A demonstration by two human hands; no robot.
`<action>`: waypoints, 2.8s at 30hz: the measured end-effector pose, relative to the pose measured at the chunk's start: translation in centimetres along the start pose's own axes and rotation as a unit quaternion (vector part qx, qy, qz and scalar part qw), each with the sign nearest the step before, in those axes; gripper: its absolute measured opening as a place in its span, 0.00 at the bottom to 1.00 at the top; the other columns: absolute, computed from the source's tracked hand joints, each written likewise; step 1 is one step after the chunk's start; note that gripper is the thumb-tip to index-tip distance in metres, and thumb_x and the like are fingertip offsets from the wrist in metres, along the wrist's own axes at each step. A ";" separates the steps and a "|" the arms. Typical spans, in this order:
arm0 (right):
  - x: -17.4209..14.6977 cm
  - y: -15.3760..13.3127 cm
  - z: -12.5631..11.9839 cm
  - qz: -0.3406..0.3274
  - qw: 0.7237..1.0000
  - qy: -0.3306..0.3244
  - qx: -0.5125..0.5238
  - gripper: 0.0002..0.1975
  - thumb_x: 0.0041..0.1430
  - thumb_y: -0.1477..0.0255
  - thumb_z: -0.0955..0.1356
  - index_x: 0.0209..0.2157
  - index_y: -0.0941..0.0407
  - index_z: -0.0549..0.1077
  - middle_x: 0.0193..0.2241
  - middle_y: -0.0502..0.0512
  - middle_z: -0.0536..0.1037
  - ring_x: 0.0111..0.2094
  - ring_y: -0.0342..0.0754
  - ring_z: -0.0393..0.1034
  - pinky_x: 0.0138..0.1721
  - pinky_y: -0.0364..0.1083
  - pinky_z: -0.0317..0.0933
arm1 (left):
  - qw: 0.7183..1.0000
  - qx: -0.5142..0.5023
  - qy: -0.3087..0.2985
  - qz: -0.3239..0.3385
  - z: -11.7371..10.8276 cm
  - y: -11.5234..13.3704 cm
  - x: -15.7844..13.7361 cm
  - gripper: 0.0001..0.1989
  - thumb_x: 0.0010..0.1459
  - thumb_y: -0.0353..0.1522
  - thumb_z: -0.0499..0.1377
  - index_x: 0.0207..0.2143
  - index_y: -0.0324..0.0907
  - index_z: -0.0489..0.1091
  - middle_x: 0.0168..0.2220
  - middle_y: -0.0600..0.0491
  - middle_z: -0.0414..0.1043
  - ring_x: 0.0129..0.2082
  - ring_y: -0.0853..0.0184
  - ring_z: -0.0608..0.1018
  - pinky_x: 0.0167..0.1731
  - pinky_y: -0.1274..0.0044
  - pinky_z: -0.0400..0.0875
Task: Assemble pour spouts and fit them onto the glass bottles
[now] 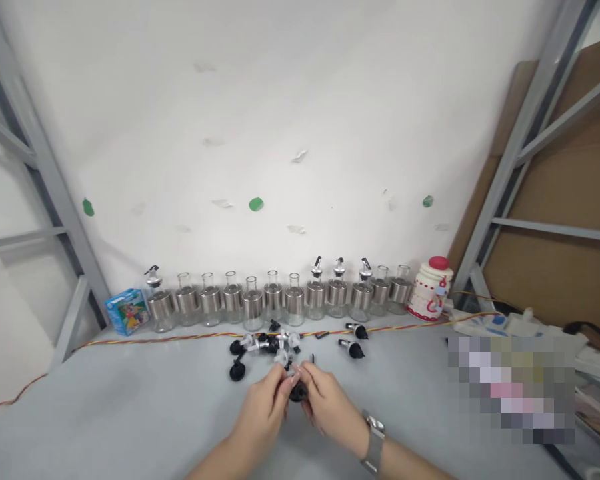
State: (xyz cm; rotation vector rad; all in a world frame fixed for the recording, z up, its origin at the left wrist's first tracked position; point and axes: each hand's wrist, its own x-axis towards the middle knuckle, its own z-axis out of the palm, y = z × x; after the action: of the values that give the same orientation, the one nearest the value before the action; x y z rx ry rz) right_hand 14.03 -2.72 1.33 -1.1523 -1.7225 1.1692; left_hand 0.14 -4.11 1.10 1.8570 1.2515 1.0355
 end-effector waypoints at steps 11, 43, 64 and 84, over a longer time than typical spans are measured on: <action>1.5 0.0 -1.2 0.096 0.987 -0.057 0.117 0.24 0.52 0.49 0.55 0.22 0.56 0.61 0.06 0.42 0.60 0.06 0.39 0.53 0.05 0.37 0.46 | 0.999 -0.032 -0.024 0.010 -0.5 -0.6 0.6 0.18 0.51 0.37 0.55 0.46 0.47 0.64 0.31 0.53 0.70 0.18 0.73 0.71 0.21 0.82 0.67; 4.2 3.5 -3.2 -0.193 0.929 0.051 -0.311 0.11 0.55 0.82 0.59 0.32 0.57 0.69 0.34 0.56 0.69 0.40 0.49 0.61 0.43 0.46 0.58 | 0.826 -0.512 0.161 -0.174 -1.9 1.4 2.3 0.19 0.46 0.29 0.62 0.41 0.41 0.60 0.34 0.48 0.74 0.32 0.62 0.78 0.31 0.75 0.71; 4.5 2.6 -4.4 -0.014 0.958 0.154 0.240 0.11 0.45 0.67 0.68 0.32 0.57 0.67 0.27 0.50 0.70 0.28 0.47 0.69 0.33 0.49 0.62 | 0.854 -0.465 0.095 -0.212 -0.9 -0.3 2.8 0.15 0.35 0.34 0.66 0.29 0.38 0.71 0.26 0.54 0.73 0.25 0.71 0.73 0.25 0.82 0.61; 2.7 0.1 -4.1 0.006 0.952 0.015 0.305 0.15 0.43 0.64 0.71 0.29 0.61 0.70 0.19 0.49 0.71 0.18 0.38 0.63 0.22 0.39 0.57 | 0.998 -0.002 0.062 -0.013 0.2 -0.8 1.2 0.14 0.49 0.39 0.56 0.36 0.40 0.66 0.30 0.52 0.63 0.24 0.69 0.69 0.20 0.78 0.65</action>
State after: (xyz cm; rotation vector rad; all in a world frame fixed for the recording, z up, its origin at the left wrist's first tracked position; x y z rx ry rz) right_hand 16.94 1.00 2.79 -0.7861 -1.1917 1.5368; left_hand 0.28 -2.73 0.64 1.7911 1.3400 1.1523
